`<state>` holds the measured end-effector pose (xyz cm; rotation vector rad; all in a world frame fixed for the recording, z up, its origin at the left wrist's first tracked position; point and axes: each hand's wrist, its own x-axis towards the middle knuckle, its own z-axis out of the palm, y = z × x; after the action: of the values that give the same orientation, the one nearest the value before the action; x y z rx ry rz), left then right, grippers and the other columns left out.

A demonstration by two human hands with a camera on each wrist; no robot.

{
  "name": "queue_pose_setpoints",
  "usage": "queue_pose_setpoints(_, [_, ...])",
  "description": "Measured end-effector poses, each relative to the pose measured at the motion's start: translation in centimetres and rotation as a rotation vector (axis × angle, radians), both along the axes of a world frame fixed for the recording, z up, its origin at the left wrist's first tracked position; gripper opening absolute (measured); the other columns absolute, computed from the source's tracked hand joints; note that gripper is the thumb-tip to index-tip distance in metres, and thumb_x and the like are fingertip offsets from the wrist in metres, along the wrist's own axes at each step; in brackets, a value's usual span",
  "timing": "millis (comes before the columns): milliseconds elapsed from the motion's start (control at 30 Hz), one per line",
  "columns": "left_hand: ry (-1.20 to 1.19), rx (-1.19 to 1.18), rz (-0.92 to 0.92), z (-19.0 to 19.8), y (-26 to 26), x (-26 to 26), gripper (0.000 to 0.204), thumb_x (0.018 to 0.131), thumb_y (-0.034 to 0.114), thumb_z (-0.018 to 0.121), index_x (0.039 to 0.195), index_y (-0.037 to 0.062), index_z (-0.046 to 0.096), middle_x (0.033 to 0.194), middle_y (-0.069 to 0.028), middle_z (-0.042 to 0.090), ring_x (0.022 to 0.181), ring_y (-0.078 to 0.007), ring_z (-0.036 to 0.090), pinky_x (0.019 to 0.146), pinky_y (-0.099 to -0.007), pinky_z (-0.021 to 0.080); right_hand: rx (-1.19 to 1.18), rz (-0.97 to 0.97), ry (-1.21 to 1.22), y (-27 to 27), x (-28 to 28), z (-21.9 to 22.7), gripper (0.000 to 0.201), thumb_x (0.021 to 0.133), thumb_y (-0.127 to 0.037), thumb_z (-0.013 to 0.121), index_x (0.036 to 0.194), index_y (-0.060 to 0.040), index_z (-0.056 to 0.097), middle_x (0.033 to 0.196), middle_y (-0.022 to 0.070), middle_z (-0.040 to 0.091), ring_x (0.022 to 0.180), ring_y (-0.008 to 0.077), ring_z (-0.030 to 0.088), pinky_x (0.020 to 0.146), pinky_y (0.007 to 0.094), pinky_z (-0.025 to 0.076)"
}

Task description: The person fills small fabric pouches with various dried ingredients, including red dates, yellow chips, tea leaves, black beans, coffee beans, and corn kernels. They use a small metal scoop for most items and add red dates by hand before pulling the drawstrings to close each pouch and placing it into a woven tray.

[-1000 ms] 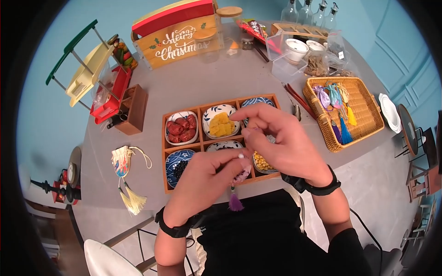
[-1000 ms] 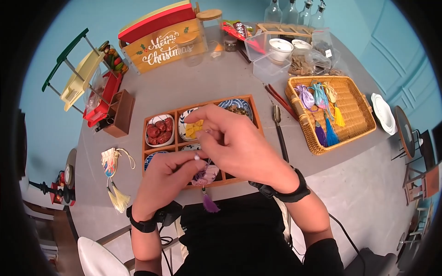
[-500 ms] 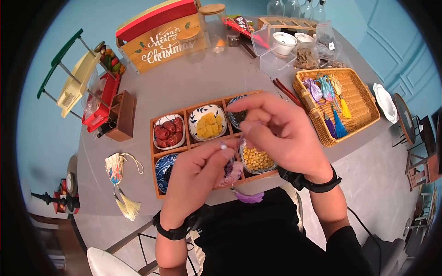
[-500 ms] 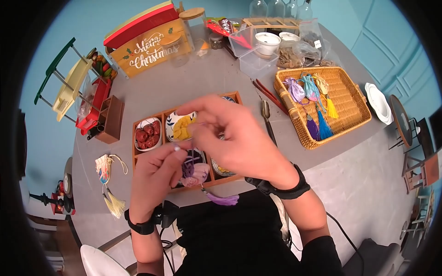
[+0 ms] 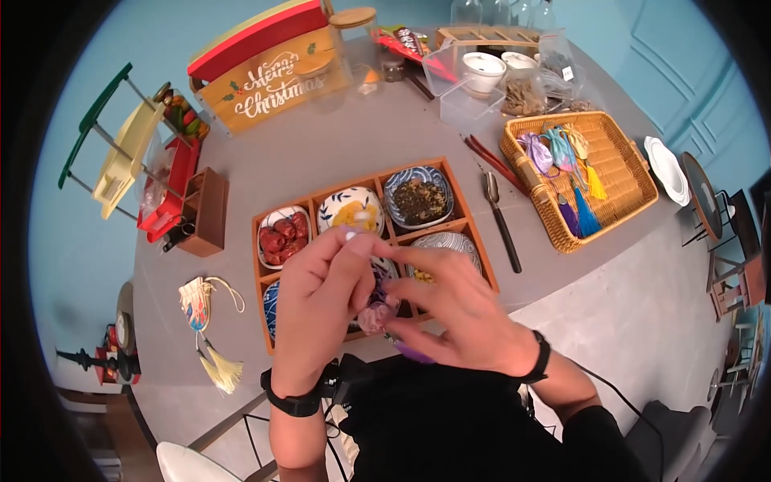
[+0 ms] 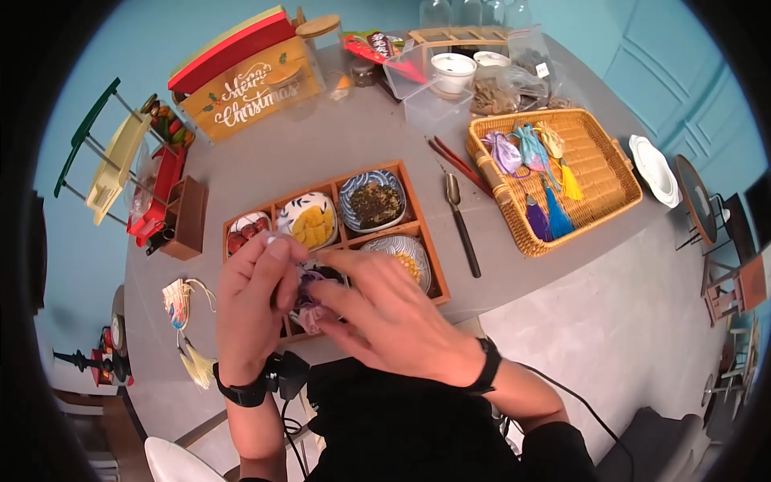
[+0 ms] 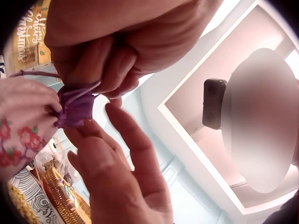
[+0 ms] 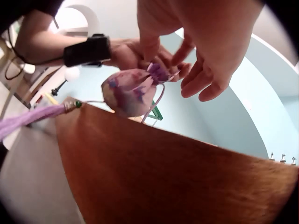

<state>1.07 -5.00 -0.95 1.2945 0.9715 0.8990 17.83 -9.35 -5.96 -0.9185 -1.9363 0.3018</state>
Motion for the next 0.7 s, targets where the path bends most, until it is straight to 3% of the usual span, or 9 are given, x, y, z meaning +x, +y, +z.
queue_pose_setpoints(33, [-0.009,-0.005,0.01,0.5,-0.3,0.0,0.025,0.101,0.022,0.049,0.095,0.0018,0.061,0.057,0.0044,0.045,0.048,-0.0017,0.035,0.046,-0.0184,0.027,0.024,-0.006,0.144,0.3,-0.7,-0.8,0.037,0.076,-0.004,0.076,0.104,-0.0035,0.053,0.118,0.0177,0.058,0.092,0.0326,0.057,0.08,0.0412,0.044])
queue_pose_setpoints(67, [-0.01,-0.015,0.03,0.8,-0.4,-0.2,0.024,0.101,0.023,0.049,0.096,0.0023,0.06,0.057,0.0036,0.046,0.047,-0.002,0.036,0.044,-0.0182,0.027,0.027,0.001,0.15,0.3,-1.7,-1.4,0.037,0.076,-0.004,0.076,0.104,-0.0035,0.053,0.118,0.0177,0.058,0.092,0.0326,0.057,0.08,0.0412,0.044])
queue_pose_setpoints(133, [-0.018,0.011,0.012,0.8,-0.6,-0.3,0.025,0.102,0.024,0.047,0.096,0.0024,0.059,0.058,0.0015,0.048,0.045,-0.0033,0.038,0.041,-0.0183,0.028,-0.217,-0.014,0.497,-0.1,-3.3,-2.2,0.038,0.073,-0.001,0.077,0.101,-0.0044,0.052,0.11,0.0157,0.062,0.082,0.0289,0.057,0.077,0.0395,0.044])
queue_pose_setpoints(167, [-0.041,0.018,-0.003,1.1,-0.7,-0.2,0.025,0.102,0.023,0.047,0.096,0.002,0.059,0.059,0.0005,0.049,0.044,-0.0041,0.038,0.041,-0.0184,0.029,-0.102,-0.032,0.493,0.3,-3.5,-2.3,0.042,0.069,0.003,0.078,0.101,-0.0045,0.052,0.106,0.0128,0.064,0.075,0.0251,0.055,0.075,0.0391,0.044])
queue_pose_setpoints(300, [-0.156,-0.009,-0.022,1.3,-0.8,-0.3,0.024,0.101,0.022,0.05,0.095,0.0009,0.061,0.065,0.0002,0.056,0.049,-0.004,0.043,0.043,-0.0173,0.03,0.055,-0.074,0.473,0.1,-3.7,-2.1,0.038,0.07,0.003,0.076,0.101,-0.0037,0.054,0.104,0.0118,0.063,0.076,0.0255,0.058,0.079,0.0397,0.045])
queue_pose_setpoints(367, [-0.152,0.023,-0.004,1.1,-0.7,-0.5,0.024,0.101,0.022,0.051,0.095,0.001,0.061,0.065,0.0001,0.056,0.049,-0.0043,0.044,0.044,-0.0174,0.031,0.118,-0.135,0.186,-0.2,-3.0,-1.5,0.03,0.073,0.002,0.073,0.099,-0.0031,0.058,0.099,0.0103,0.063,0.079,0.0251,0.061,0.084,0.0401,0.046])
queue_pose_setpoints(500, [-0.16,0.055,0.024,0.7,-0.8,-0.5,0.023,0.101,0.021,0.051,0.094,0.0005,0.06,0.066,-0.0005,0.058,0.053,-0.0049,0.049,0.046,-0.0176,0.033,0.11,-0.149,0.135,-0.9,-2.7,-1.2,0.024,0.076,0.002,0.07,0.098,-0.0036,0.061,0.091,0.0083,0.063,0.08,0.0241,0.062,0.088,0.0402,0.045])
queue_pose_setpoints(600, [-0.19,0.101,0.109,0.6,-1.2,0.1,0.023,0.101,0.021,0.052,0.092,0.0006,0.059,0.066,-0.0011,0.058,0.054,-0.0048,0.05,0.047,-0.0178,0.033,-0.058,-0.145,0.135,-1.8,-2.3,0.0,0.025,0.075,0.003,0.069,0.098,-0.0042,0.061,0.086,0.0056,0.064,0.075,0.0217,0.062,0.088,0.0397,0.045])
queue_pose_setpoints(700, [-0.223,0.029,-0.009,0.7,-0.9,0.4,0.02,0.1,0.017,0.052,0.098,-0.0005,0.061,0.072,-0.0032,0.063,0.062,-0.0064,0.056,0.052,-0.0187,0.039,-0.011,-0.205,0.062,-2.4,-0.8,0.9,0.025,0.075,0.003,0.069,0.098,-0.0047,0.061,0.082,0.0043,0.063,0.07,0.0211,0.061,0.088,0.0376,0.045])
